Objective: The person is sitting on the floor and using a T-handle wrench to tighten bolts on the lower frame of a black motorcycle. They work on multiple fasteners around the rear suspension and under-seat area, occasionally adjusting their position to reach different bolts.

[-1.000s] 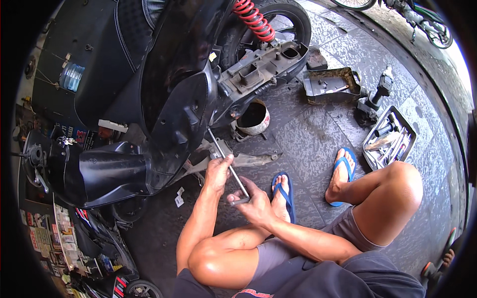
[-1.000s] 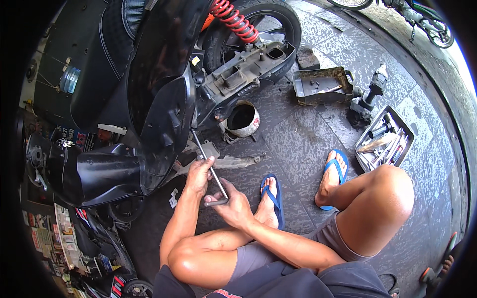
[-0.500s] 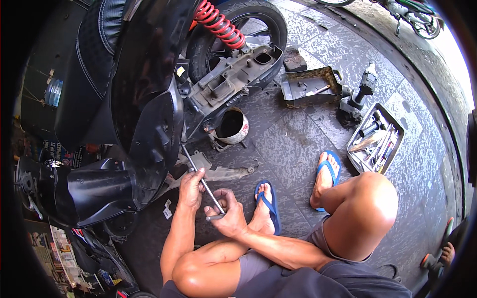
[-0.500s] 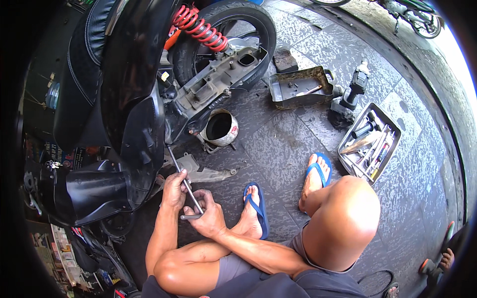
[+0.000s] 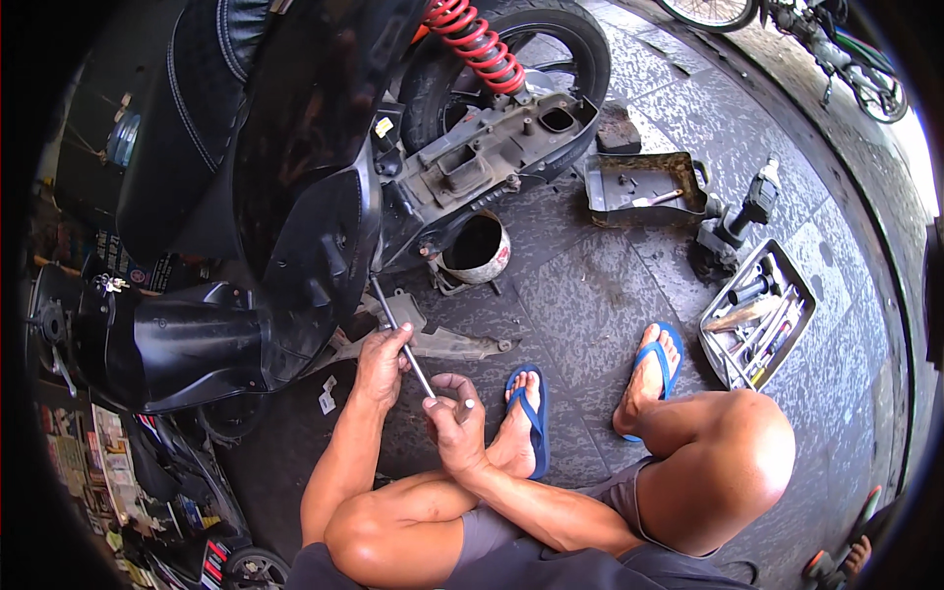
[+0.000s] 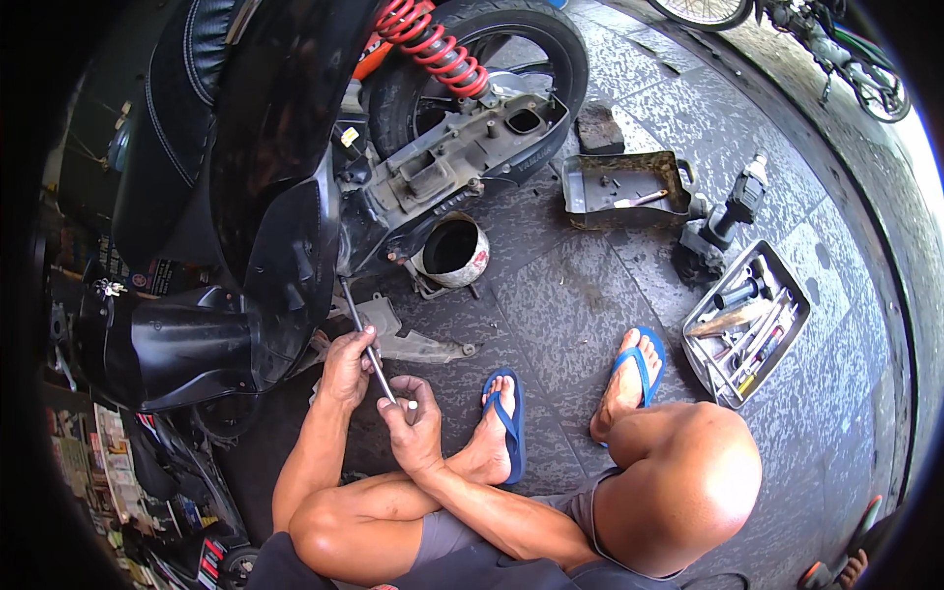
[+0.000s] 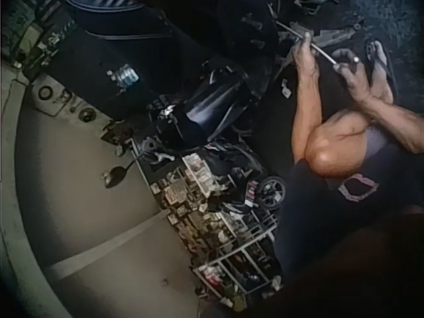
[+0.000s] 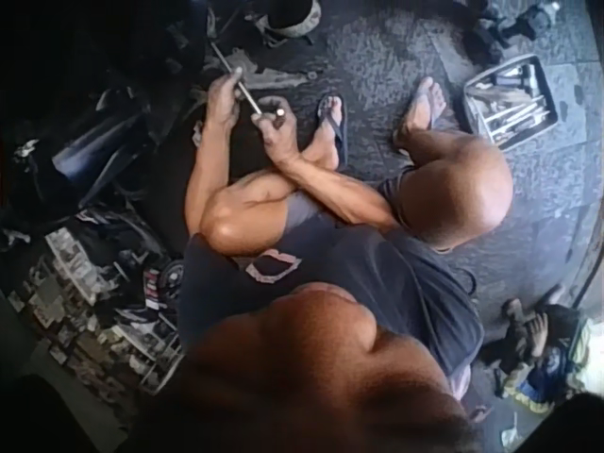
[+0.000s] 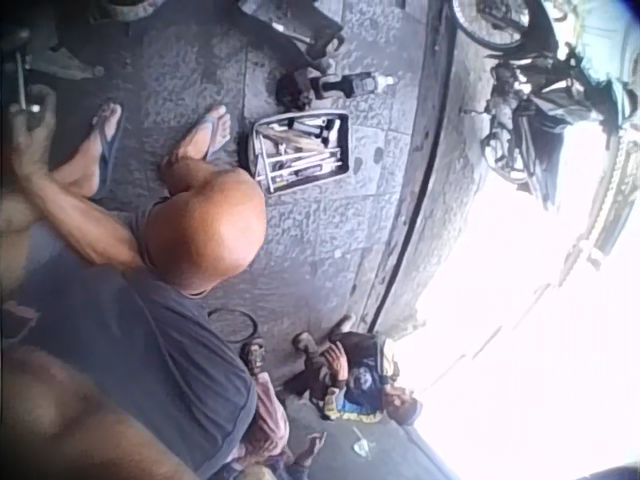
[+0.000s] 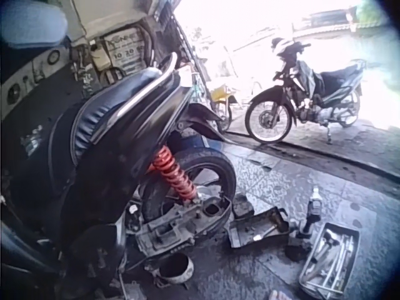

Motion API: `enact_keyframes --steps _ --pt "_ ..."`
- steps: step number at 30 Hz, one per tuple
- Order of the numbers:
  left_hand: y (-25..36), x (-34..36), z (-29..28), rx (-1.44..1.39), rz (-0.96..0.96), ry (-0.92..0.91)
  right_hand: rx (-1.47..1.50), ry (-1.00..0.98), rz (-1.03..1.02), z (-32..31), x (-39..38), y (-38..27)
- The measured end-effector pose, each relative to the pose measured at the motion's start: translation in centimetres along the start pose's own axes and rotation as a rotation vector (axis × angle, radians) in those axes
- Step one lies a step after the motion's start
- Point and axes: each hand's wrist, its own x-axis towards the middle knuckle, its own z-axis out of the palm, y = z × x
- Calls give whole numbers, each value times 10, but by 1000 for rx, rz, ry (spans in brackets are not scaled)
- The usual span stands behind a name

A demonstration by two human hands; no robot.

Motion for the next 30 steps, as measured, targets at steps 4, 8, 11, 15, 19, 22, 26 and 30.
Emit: enact_keyframes --steps 4,8,11,15,19,22,26,30 --pt "1 -1 -5 -23 -3 -44 60 10 29 3 -1 -1" --pt "6 -4 2 7 12 -15 41 7 26 1 -1 0" --pt "3 -1 0 45 21 -20 14 34 24 0 -2 3" --pt "-2 23 0 115 169 93 -141 16 19 -8 -5 -6" --pt "-17 56 19 31 182 378 -669 53 -50 -18 -35 -48" --pt "-12 102 47 203 521 653 -471 91 -308 -73 -32 -24" --pt "38 100 85 152 488 800 -549 157 -241 -89 -59 -82" --pt "18 135 69 86 602 953 -474 261 -266 -98 -76 -129"
